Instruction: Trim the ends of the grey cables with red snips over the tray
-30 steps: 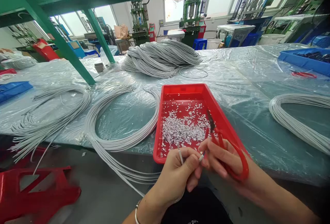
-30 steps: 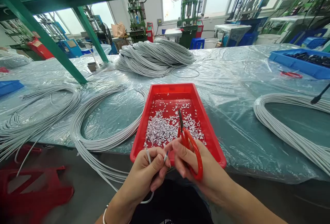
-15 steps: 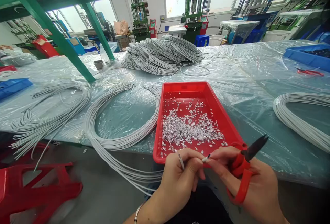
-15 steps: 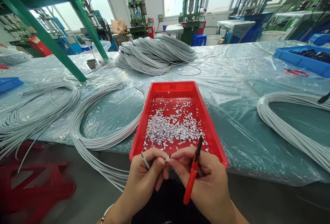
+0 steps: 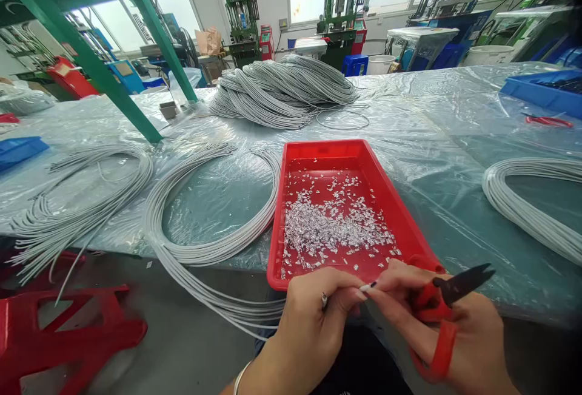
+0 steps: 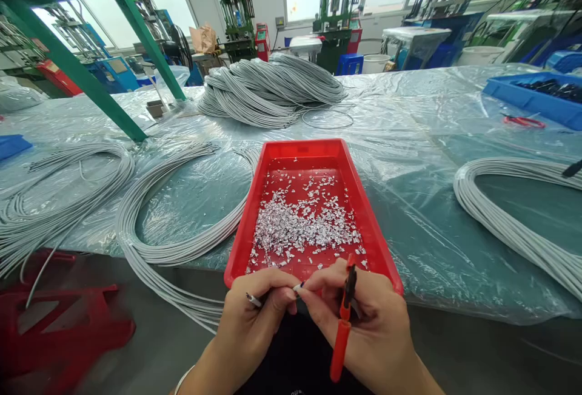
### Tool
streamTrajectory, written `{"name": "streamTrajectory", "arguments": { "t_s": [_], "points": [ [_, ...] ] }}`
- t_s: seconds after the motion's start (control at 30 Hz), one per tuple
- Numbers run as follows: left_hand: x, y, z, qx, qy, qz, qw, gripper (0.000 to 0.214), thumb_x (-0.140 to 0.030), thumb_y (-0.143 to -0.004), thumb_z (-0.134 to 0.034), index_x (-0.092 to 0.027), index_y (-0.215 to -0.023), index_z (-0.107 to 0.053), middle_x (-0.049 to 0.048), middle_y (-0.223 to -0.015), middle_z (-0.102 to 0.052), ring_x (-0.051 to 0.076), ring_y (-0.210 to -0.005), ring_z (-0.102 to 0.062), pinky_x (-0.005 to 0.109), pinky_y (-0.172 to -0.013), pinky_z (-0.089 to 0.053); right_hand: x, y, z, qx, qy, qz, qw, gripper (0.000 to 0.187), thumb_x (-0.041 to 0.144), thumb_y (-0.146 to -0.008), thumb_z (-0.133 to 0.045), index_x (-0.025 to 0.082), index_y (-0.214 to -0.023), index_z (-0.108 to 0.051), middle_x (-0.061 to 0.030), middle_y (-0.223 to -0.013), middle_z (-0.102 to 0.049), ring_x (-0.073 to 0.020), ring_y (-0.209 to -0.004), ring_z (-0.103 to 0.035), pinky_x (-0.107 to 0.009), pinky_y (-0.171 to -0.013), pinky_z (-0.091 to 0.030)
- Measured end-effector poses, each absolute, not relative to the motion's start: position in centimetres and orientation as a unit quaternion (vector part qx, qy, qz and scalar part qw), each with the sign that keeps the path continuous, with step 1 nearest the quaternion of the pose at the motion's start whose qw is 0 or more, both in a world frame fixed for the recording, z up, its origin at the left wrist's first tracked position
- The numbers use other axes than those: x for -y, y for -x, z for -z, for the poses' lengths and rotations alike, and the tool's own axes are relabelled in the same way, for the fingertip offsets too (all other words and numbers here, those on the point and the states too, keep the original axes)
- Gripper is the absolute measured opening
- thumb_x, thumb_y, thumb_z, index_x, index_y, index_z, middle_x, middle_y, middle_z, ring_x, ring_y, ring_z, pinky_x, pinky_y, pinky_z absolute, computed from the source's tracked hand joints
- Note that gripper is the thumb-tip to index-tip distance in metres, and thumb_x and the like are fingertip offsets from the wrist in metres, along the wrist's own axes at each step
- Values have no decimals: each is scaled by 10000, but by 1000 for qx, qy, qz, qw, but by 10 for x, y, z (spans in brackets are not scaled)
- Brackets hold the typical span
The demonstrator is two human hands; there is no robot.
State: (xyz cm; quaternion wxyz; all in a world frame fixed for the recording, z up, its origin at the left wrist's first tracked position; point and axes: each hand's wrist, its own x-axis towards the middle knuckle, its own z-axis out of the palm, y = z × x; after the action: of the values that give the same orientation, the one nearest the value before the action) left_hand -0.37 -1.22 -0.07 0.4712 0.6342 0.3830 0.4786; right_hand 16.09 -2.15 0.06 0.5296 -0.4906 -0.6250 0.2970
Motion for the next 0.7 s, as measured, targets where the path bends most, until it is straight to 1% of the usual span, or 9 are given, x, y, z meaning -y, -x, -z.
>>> {"name": "streamTrajectory", "arguments": {
  "t_s": [0.1,0.2,0.27,0.37,0.47,0.57,0.7],
  "points": [
    [11,3,-3,-382,-599,-483,512,259,-370,-984,-633,-172,-866,-752,6,-665,-640,75,-464,-426,206,-429,-316,22,-157,-1,587,496,-317,556,144,209,-801,-760,337,-741,-730,108,-549,-563,-98,-445,-529,-161,-463,-467],
    [9,0,-2,-368,-512,-489,603,361,-517,-923,-691,-164,-851,-723,-41,-598,-537,49,-414,-373,187,-392,-270,22,-152,-4,564,511,-323,563,135,232,-773,-773,333,-692,-736,103,-524,-547,-96,-445,-499,-159,-466,-446],
    [7,-3,2,-346,-459,-485,659,415,-569,-874,-731,-155,-854,-702,-61,-569,-514,29,-376,-356,169,-371,-253,22,-149,-6,555,515,-324,568,138,234,-775,-771,348,-701,-744,105,-524,-552,-96,-441,-495,-157,-453,-437],
    [3,-5,12,-297,-404,-470,727,416,-555,-854,-764,-147,-851,-684,-46,-583,-580,12,-328,-399,135,-324,-232,22,-146,-10,505,528,-351,585,148,225,-736,-801,371,-724,-778,111,-502,-530,-86,-423,-473,-140,-424,-413],
    [1,-7,22,-239,-352,-460,779,368,-511,-876,-761,-157,-848,-663,-42,-580,-626,42,-312,-512,104,-273,-241,22,-143,-12,466,534,-379,595,130,226,-697,-826,353,-716,-804,99,-489,-556,-84,-420,-494,-143,-425,-419],
    [2,-8,27,-207,-332,-472,790,298,-458,-900,-756,-176,-901,-659,-41,-612,-675,72,-356,-614,80,-265,-280,23,-141,-11,470,527,-367,605,141,212,-709,-823,348,-740,-808,83,-527,-627,-103,-445,-567,-163,-458,-475],
    [5,-10,27,-204,-345,-484,778,277,-454,-911,-745,-189,-929,-665,-43,-603,-688,88,-380,-651,71,-270,-305,26,-139,-5,492,517,-318,624,189,174,-732,-815,356,-783,-810,80,-585,-695,-125,-481,-626,-187,-494,-518]
  ]
}}
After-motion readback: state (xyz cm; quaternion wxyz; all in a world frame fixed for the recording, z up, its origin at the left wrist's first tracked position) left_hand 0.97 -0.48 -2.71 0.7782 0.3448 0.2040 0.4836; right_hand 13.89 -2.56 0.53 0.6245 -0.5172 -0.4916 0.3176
